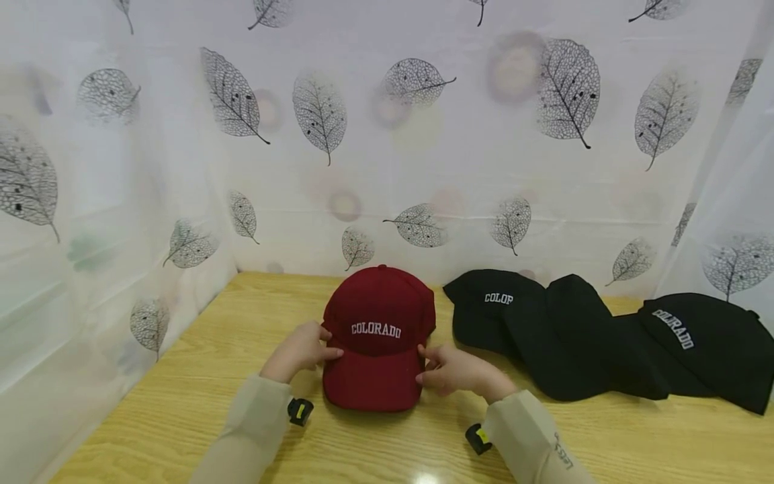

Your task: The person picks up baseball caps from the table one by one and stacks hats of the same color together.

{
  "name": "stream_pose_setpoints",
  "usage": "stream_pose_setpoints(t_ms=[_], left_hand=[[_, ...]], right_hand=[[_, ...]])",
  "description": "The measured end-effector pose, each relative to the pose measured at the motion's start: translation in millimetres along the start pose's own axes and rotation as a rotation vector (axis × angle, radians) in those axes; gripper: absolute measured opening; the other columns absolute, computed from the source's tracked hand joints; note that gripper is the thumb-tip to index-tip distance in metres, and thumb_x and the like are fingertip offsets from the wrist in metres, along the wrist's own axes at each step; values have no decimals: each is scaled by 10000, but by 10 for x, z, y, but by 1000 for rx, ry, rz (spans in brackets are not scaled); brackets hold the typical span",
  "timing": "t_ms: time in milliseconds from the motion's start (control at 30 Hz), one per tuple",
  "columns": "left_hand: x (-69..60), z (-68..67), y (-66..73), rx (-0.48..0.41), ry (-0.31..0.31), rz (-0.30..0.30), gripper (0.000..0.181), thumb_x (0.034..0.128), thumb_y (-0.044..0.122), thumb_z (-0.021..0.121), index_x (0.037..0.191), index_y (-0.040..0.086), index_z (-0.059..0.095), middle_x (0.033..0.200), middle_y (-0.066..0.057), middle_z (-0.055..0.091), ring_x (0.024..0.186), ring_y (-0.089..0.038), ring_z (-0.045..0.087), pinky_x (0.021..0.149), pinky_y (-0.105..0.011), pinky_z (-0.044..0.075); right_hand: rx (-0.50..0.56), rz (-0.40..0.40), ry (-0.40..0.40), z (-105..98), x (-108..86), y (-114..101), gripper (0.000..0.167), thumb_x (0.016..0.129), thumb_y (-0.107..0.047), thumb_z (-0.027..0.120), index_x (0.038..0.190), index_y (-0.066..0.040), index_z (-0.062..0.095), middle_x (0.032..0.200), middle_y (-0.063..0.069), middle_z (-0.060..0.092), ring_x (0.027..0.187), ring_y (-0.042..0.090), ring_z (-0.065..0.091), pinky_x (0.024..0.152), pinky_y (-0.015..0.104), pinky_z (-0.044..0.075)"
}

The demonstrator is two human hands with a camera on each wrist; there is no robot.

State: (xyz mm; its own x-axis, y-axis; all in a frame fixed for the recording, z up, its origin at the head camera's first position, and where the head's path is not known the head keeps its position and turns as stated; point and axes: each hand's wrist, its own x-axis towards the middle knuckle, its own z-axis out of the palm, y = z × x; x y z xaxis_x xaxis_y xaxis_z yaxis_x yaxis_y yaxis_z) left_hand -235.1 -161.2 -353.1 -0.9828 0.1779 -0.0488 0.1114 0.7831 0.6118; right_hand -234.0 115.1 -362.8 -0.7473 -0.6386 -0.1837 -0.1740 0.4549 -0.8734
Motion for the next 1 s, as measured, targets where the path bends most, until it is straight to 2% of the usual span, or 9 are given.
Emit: stream_pose_setpoints(t_ms=[100,233,433,567,733,900,1000], left_hand=[[-5,1,7,-2,3,-10,188,763,147,688,802,-27,627,585,-40,548,461,-130,500,459,-259,434],[-6,-11,10,-6,12,-20,224,751,173,699,818,-24,617,645,-47,556,439,-128,460,451,-265,427],[4,4,5,-119,-20,-28,295,766,177,689,947,-17,562,783,-65,563,499,-177,507,450,-291,450],[18,28,-12,-146,-48,-12,376,754,188,701,992,-36,515,797,-78,549,535,-191,524,456,-306,458],[-23,17,26,-127,-166,-18,493,735,220,722,1024,-61,438,721,-97,539,529,-188,542,475,-304,464],[-116,0,118,-80,-321,-14,380,743,248,712,876,3,453,651,-94,564,552,-190,577,507,-310,482],[-168,-3,183,-83,-371,-16,342,756,260,696,811,36,443,677,-91,559,580,-185,571,517,-312,482]], right_hand=[[-16,15,-10,-3,-13,-15,602,846,-115,580,1307,131,281,885,79,581,745,176,527,624,365,492],[-21,28,21,-17,-21,-21,591,851,-150,573,1306,117,307,937,108,571,828,213,528,634,380,486],[38,36,75,-29,-9,-2,468,873,-181,543,1236,73,390,1143,184,490,961,242,506,725,418,459],[31,25,74,-61,-31,30,363,868,-152,529,1150,42,411,1074,145,509,939,229,519,743,414,456],[12,41,-7,-172,-126,39,292,853,-133,519,1085,14,419,976,100,544,897,236,546,726,426,452],[-55,85,-148,-268,-247,-16,157,839,-135,493,942,-18,507,910,60,561,850,242,587,677,416,447],[-116,109,-188,-307,-291,-74,149,864,-184,501,887,-48,555,885,40,580,814,224,605,669,416,451]])
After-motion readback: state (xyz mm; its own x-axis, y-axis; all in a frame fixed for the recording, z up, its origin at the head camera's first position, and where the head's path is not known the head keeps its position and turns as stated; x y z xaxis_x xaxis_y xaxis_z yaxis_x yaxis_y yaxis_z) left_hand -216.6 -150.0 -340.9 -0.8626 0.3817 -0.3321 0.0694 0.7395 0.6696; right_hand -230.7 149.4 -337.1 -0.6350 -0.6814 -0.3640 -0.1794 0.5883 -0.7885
